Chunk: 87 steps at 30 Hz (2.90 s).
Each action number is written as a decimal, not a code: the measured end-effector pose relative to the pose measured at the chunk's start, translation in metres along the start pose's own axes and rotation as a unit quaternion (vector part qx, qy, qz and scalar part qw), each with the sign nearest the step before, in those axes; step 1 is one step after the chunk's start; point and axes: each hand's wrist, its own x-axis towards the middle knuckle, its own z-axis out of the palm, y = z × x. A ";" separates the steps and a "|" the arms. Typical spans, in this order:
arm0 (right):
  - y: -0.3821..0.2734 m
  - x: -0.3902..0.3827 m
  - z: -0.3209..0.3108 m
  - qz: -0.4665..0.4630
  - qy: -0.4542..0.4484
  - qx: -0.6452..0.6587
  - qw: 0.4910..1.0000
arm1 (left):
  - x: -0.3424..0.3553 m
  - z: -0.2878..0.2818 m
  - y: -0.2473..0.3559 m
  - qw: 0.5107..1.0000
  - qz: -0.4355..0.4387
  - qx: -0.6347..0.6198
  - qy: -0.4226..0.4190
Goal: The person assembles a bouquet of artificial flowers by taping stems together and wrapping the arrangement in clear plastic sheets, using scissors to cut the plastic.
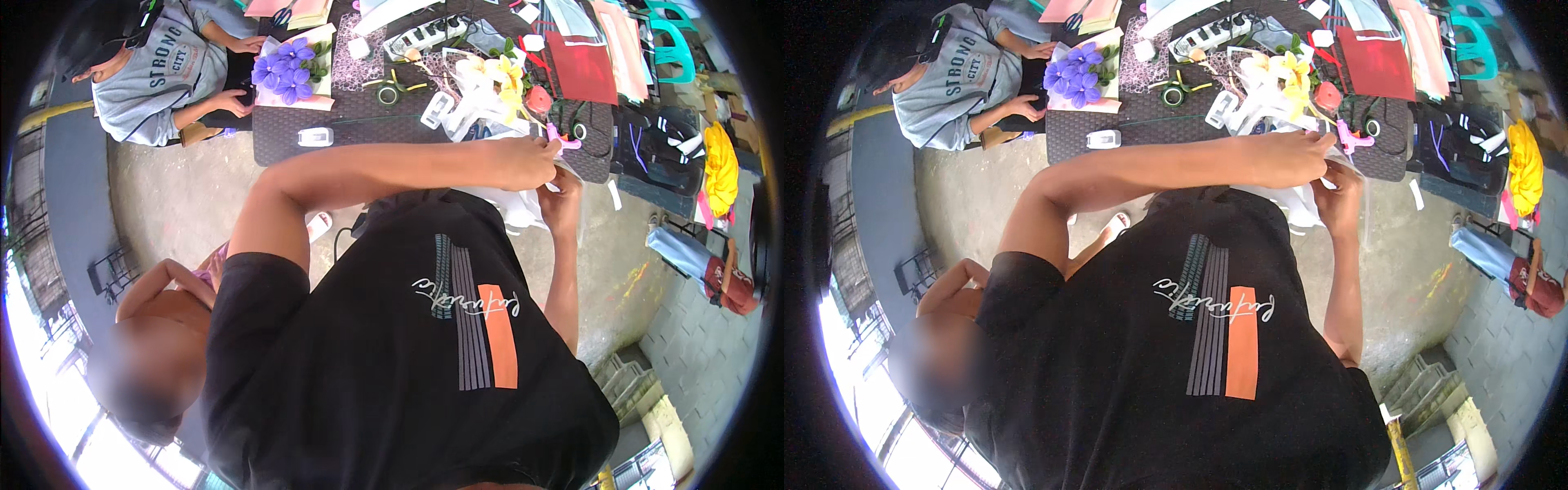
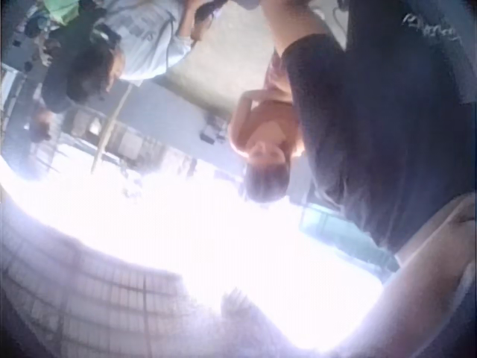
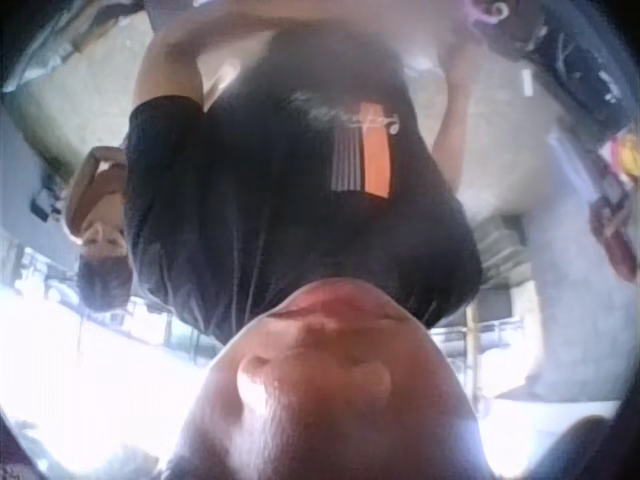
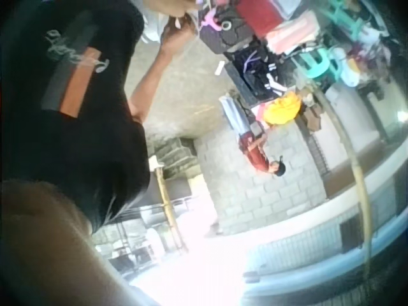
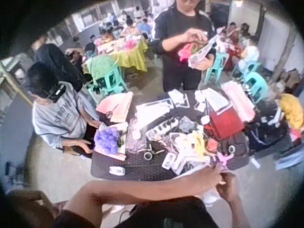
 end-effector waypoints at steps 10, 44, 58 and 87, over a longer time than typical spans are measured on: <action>-0.020 0.005 -0.014 -0.045 -0.011 -0.045 0.998 | -0.009 -0.017 0.016 0.988 -0.012 0.123 0.093; -0.038 -0.006 -0.028 -0.012 -0.049 -0.055 0.997 | -0.019 -0.027 0.052 0.976 0.050 0.195 0.076; -0.020 -0.021 -0.031 -0.037 -0.100 -0.095 0.990 | -0.042 -0.041 0.043 0.995 0.031 0.097 0.009; -0.068 -0.049 -0.024 0.259 0.079 0.258 0.927 | -0.015 -0.041 0.051 0.998 0.016 0.020 0.060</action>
